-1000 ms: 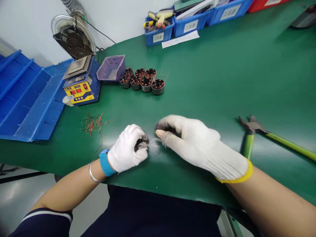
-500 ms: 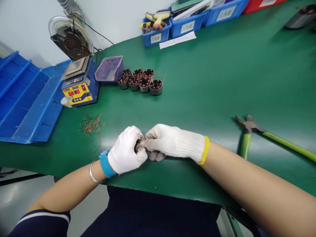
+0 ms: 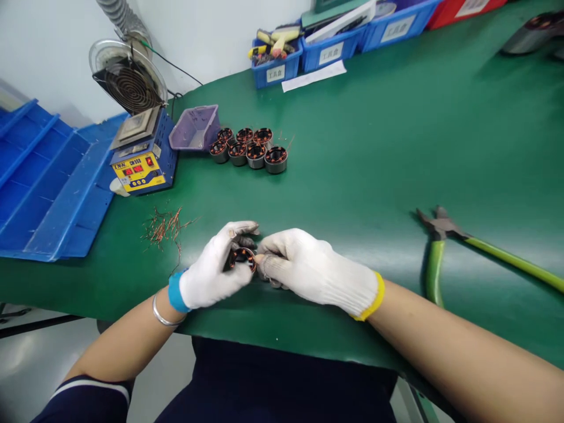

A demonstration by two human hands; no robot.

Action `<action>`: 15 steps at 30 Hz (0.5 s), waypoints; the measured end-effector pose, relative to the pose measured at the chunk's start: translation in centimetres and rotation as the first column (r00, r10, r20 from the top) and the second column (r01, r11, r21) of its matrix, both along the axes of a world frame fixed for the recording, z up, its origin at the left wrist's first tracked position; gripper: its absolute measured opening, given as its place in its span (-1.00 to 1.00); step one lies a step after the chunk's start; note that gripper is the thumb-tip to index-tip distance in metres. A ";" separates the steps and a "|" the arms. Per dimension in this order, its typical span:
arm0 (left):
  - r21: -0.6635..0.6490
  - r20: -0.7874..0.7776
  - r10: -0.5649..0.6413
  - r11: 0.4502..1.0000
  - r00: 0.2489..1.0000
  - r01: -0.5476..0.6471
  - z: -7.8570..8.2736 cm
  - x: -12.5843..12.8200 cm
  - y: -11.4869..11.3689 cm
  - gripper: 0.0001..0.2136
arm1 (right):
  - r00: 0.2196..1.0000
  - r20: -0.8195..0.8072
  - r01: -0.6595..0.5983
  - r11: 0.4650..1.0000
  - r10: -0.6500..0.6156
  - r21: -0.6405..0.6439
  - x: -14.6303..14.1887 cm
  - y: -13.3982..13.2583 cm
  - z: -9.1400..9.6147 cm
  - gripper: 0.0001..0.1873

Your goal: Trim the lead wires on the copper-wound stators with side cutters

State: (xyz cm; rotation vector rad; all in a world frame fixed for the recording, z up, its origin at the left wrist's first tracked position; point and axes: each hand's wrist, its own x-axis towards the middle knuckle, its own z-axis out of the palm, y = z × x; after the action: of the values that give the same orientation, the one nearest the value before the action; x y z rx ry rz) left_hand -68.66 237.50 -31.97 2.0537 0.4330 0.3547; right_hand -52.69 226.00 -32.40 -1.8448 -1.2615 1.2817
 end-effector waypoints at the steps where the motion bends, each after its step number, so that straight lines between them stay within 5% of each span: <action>1: -0.151 -0.043 0.006 0.988 0.999 -0.013 0.4 0.1 0.5 -0.51 | 1.000 -0.026 0.012 1.000 -0.012 0.022 0.1 -0.2 0.1 -0.64; 4: -0.544 -0.221 -0.125 0.839 0.967 -0.016 1.4 0.0 1.6 -0.54 | 0.982 -0.172 0.095 0.991 -0.078 0.097 0.2 -0.6 0.4 -0.63; 6: -0.676 -0.246 -0.207 0.736 0.947 -0.015 1.7 0.0 1.6 -0.51 | 0.954 -0.280 0.147 0.982 -0.108 0.121 0.1 -0.7 0.7 -0.60; 8: -0.721 -0.174 -0.154 0.693 0.973 -0.019 1.7 0.0 1.2 -0.46 | 0.921 -0.368 0.181 0.976 -0.124 0.124 0.0 -0.7 1.0 -0.57; 11: -0.604 0.079 -0.026 0.794 0.997 0.068 1.6 -0.1 0.4 -0.51 | 0.864 -0.481 0.228 0.967 -0.146 0.115 0.0 -0.7 1.2 -0.54; 13: -0.328 0.256 -0.054 0.934 0.965 0.140 1.8 -0.5 -0.1 -0.68 | 0.819 -0.550 0.266 0.958 -0.165 0.108 0.0 -0.8 1.2 -0.52; 15: 0.020 0.342 -0.166 0.985 0.925 0.170 2.0 -1.2 -0.6 -0.82 | 0.783 -0.600 0.284 0.952 -0.164 0.111 0.0 -1.0 1.2 -0.50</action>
State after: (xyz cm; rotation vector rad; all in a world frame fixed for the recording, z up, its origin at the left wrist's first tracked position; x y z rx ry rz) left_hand -69.83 236.91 -29.93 1.9521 0.0449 0.5916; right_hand -52.73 224.98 -31.17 -1.2600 -0.7654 1.3850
